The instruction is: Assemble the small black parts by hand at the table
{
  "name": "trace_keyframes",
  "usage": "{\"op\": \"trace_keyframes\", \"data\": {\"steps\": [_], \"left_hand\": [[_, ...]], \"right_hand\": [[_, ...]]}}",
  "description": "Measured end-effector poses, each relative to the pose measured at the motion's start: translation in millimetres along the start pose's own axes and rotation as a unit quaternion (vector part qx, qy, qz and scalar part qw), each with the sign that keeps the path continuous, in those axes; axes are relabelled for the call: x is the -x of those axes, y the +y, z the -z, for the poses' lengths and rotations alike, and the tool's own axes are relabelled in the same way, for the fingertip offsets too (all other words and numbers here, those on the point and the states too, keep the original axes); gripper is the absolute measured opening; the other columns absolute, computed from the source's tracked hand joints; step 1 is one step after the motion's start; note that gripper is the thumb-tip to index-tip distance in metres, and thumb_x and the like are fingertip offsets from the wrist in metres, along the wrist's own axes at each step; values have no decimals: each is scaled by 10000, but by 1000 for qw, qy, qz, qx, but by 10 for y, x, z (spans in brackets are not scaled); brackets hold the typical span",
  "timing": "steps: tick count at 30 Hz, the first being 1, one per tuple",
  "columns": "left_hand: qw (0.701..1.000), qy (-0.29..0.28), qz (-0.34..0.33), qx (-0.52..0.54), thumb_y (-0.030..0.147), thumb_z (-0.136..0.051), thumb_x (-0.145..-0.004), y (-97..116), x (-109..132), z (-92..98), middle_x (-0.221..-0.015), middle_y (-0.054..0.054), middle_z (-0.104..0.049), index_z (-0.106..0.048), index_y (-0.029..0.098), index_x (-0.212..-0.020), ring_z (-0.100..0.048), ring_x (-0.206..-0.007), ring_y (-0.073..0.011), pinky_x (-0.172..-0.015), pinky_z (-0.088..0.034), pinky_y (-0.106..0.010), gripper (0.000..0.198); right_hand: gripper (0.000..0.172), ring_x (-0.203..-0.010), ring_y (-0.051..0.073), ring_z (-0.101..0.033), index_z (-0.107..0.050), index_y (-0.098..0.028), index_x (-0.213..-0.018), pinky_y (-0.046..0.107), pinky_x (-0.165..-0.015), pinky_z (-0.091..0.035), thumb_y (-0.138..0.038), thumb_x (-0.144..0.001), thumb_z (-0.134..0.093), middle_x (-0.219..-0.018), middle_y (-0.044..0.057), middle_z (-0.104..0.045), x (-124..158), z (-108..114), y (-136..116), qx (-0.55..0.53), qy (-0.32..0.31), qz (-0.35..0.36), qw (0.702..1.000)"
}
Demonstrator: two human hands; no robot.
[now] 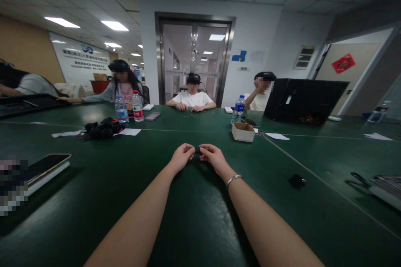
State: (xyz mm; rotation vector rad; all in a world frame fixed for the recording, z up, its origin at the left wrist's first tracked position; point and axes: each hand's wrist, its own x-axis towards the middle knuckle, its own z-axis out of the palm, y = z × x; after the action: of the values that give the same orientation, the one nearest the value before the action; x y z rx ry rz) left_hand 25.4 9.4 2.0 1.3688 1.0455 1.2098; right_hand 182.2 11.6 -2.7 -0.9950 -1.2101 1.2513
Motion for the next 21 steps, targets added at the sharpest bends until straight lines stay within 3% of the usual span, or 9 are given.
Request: {"op": "trace_keyframes", "data": {"steps": [4,9,17,21], "left_hand": [[1000,8,-2,19,247,-700,-693,-22,-15,11,-741,-12,-590,-582,150,-872,-580,-664,-94,-626,-460,-215,235],[998,36,51,19,370,-635,-760,-23,-49,-23,-711,-30,-605,-556,135,-811,-583,-589,-97,-553,-447,-215,253],[1000,8,-5,15,245,-700,-696,-47,-27,5,-709,-3,-588,-582,146,-822,-569,-630,-85,-612,-466,-212,199],[998,32,29,35,306,-687,-717,-24,-44,-15,-728,-13,-593,-568,147,-817,-582,-627,-88,-603,-473,-212,222]], "right_hand": [[325,-539,103,-596,-649,-154,-868,244,-561,-511,-320,-609,-755,-622,-3,-626,-2,-2,-3,-4,-1,1,1000],[330,-548,105,-601,-649,-153,-870,249,-568,-514,-329,-611,-752,-638,0,-631,-6,-1,0,-2,0,6,1000],[333,-540,105,-598,-654,-153,-869,245,-562,-512,-323,-603,-760,-614,-4,-627,-15,3,9,3,-1,4,1000],[342,-537,105,-598,-652,-152,-878,248,-562,-514,-330,-605,-759,-632,2,-634,-18,8,17,0,-5,8,1000]]}}
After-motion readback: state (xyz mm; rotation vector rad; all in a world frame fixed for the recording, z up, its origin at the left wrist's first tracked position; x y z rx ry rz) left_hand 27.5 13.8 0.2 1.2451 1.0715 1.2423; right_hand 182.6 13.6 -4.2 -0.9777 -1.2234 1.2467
